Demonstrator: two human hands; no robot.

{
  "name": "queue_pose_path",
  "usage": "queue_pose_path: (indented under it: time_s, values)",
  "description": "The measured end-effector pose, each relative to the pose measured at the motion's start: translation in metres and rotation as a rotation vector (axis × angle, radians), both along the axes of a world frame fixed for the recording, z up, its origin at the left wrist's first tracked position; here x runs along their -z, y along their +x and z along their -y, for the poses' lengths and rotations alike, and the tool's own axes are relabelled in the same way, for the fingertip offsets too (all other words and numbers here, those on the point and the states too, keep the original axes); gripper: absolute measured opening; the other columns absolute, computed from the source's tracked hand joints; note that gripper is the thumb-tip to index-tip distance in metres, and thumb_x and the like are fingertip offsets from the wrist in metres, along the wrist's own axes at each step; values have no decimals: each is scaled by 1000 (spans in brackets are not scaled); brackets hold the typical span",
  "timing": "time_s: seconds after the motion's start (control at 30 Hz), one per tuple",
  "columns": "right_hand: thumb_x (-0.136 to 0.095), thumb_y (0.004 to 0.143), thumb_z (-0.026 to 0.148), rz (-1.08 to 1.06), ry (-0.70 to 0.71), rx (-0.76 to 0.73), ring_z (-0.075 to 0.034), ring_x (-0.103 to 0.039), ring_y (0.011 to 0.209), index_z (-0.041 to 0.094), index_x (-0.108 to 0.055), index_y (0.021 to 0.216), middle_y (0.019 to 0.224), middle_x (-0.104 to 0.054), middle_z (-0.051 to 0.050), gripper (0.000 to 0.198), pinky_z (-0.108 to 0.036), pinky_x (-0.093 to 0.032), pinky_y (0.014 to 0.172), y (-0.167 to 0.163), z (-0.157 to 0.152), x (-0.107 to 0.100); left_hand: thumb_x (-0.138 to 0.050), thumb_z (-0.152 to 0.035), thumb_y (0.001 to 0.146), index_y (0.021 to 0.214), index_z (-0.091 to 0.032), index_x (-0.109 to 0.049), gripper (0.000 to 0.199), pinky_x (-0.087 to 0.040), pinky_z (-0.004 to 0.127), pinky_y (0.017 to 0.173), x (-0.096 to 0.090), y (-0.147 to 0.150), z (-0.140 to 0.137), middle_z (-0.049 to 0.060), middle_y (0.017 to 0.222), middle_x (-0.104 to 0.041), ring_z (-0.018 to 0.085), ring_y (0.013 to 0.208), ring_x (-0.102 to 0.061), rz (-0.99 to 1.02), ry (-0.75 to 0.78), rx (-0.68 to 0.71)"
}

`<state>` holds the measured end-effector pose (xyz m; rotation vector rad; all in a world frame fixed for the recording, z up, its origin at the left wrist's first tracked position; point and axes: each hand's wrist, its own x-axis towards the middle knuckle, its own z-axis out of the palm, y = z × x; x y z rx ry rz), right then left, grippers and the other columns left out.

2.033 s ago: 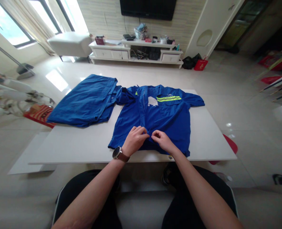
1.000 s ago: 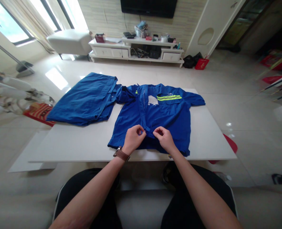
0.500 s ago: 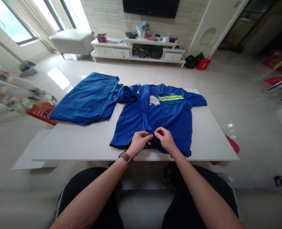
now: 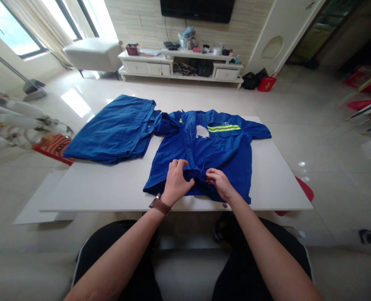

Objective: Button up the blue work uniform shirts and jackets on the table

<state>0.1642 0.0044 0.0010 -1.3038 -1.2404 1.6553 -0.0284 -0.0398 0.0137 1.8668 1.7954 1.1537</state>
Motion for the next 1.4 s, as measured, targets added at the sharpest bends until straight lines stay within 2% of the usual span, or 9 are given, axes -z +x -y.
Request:
queue_pose_path:
  time_s: [0.17,0.3,0.43,0.6,0.7,0.87,1.07,1.23,1.4]
  values:
    - [-59,67,34,145,95,-37,-17,-53,70,21,-58,67,68,-57,0,13,-28,-40,65,3,-4,5,-61,-8,72,81,-20,-70,17,-47,34,80,4,-12,-3,4,86,-70,21,85,-63,-135,-207,209]
    - [-59,72,36,286,238,-62,-16,-50,69,21,-56,70,67,-55,2,15,-29,-39,67,1,-5,15,-63,-6,63,61,-23,-70,19,-42,28,64,5,-15,1,1,67,-70,17,63,-62,-149,-475,480]
    - [-54,77,23,483,435,-47,-18,-54,75,22,-56,76,78,-59,0,3,-31,-42,74,2,-4,21,-68,0,51,48,-25,-68,25,-41,26,56,18,-10,7,-1,54,-67,16,52,-59,-134,-764,621]
    - [-47,73,2,829,641,-138,-23,-57,100,21,-65,96,107,-65,-9,35,-35,-44,87,9,-2,18,-73,-9,51,49,-24,-70,15,-44,24,47,31,-8,6,-1,49,-65,18,48,-61,-34,-1140,785]
    - [-48,71,-3,1010,675,-281,-28,-52,114,22,-68,108,123,-67,-9,50,-38,-41,88,16,-1,13,-69,-12,59,55,-22,-71,10,-45,24,49,30,-18,-1,1,55,-68,18,50,-65,-31,-1068,650]
    - [-55,72,-1,1145,571,-478,-29,-54,113,23,-73,97,111,-73,-8,39,-43,-34,92,26,-2,5,-65,-27,79,64,-20,-68,18,-45,25,55,32,-30,-13,5,63,-72,17,53,-67,-137,-906,314]
    - [-62,72,-1,1150,415,-664,-26,-57,115,24,-74,96,110,-73,-6,37,-41,-30,95,41,-9,-6,-68,-32,83,86,-20,-67,13,-46,25,61,51,-13,-10,4,74,-74,18,61,-70,-124,-823,185]
    - [-59,77,0,1199,286,-712,-24,-61,112,25,-76,100,112,-73,-6,37,-38,-32,97,54,-11,-14,-64,-15,78,88,-19,-63,11,-48,24,65,50,2,-16,-1,71,-69,15,61,-68,75,-728,223]
    - [-53,91,11,1112,515,-519,-23,-62,114,26,-75,103,114,-73,-5,30,-34,-37,93,52,-16,-24,-64,-21,79,97,-18,-66,18,-46,25,65,45,23,-14,-1,82,-67,12,64,-61,122,-482,374]
